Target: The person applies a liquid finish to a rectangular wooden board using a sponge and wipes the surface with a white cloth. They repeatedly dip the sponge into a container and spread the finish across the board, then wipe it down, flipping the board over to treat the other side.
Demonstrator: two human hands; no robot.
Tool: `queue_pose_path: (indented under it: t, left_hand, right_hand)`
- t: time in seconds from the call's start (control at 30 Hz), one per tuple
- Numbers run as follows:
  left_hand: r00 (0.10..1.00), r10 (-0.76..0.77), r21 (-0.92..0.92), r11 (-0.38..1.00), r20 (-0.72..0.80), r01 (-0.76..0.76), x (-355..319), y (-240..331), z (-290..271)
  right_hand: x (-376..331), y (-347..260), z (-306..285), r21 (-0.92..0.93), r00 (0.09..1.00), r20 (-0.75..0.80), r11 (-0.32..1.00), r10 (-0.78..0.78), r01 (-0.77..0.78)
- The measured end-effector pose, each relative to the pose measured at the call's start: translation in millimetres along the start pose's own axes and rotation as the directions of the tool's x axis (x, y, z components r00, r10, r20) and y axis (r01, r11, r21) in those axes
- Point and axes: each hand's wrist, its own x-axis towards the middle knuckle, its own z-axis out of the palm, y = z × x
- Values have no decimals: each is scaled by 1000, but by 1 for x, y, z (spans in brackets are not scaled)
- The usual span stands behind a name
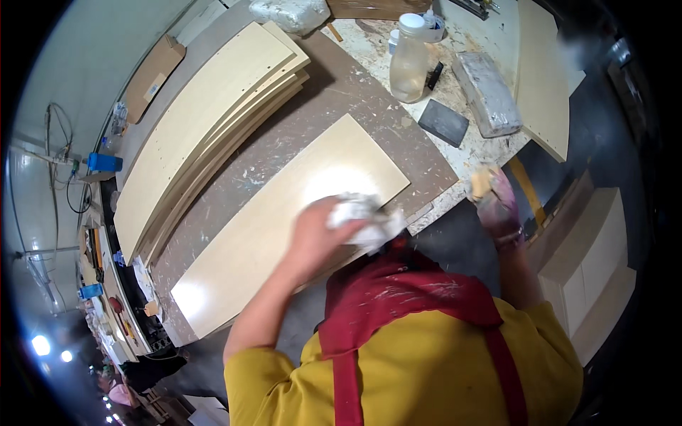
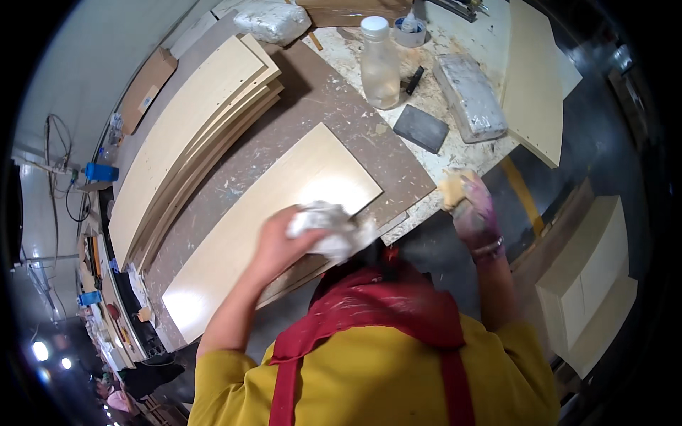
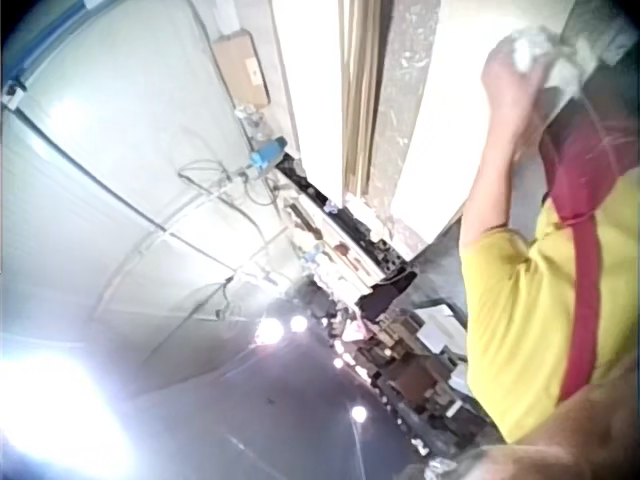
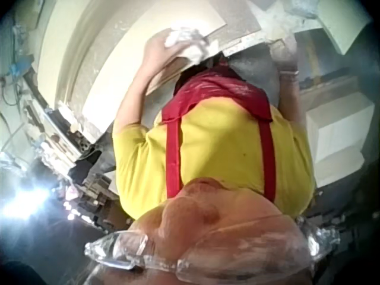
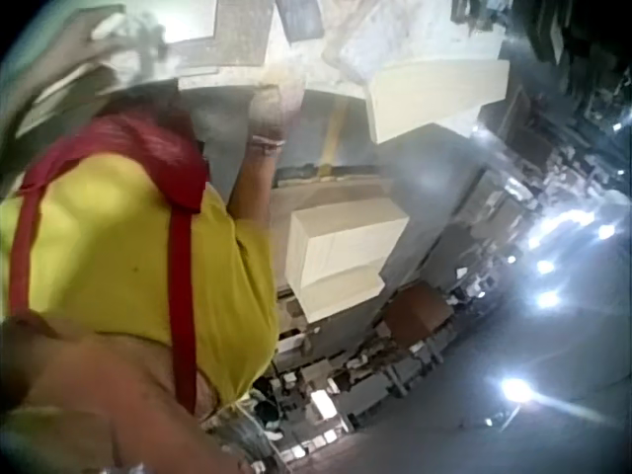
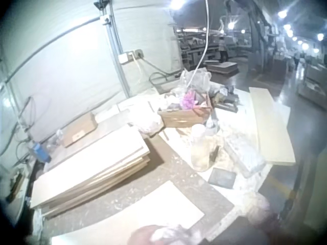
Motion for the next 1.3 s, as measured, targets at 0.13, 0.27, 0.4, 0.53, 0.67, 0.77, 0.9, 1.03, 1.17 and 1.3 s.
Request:
queue_pose_path:
  t: [0.13, 0.27, 0.4, 0.53, 0.67, 0.77, 0.9, 1.03, 1.17, 1.3]
  left_hand:
    - [936, -279, 258, 908, -216, 330, -29, -87, -63]
    - [902, -43, 404, 885, -429, 234, -48, -141, -53]
    - [825, 87, 439, 875, -558, 205, -57, -175, -24]
    - [795, 67, 386, 896, -603, 218, -53, -174, -20]
    - [794, 59, 368, 905, -605, 212, -53, -174, -20]
    - [788, 63, 376, 900, -612, 220, -53, -173, -23]
    - [800, 52, 373, 901, -598, 221, -54, -179, -22]
    - [796, 75, 386, 899, -600, 206, -54, -180, -22]
    - [794, 64, 366, 908, -604, 205, -53, -175, -23]
    - [789, 66, 362, 909, -611, 205, -52, -174, -23]
  right_hand:
    - [53, -7, 51, -427, 994, 106, 903, 6, 41]
    - [133, 19, 126, -500, 981, 161, 866, 111, -16]
    - [190, 40, 161, -809, 917, 388, 440, -99, 390]
    - [211, 52, 173, -789, 871, 490, 418, -15, 451]
    - [213, 63, 166, -798, 849, 529, 331, -20, 505]
    - [205, 43, 166, -829, 854, 518, 275, 48, 488]
    - [207, 53, 172, -848, 890, 454, 289, -41, 445]
    - [206, 52, 178, -843, 867, 498, 241, 10, 481]
    - [200, 41, 170, -852, 871, 489, 237, 43, 467]
    - [195, 54, 172, -830, 870, 492, 283, -36, 481]
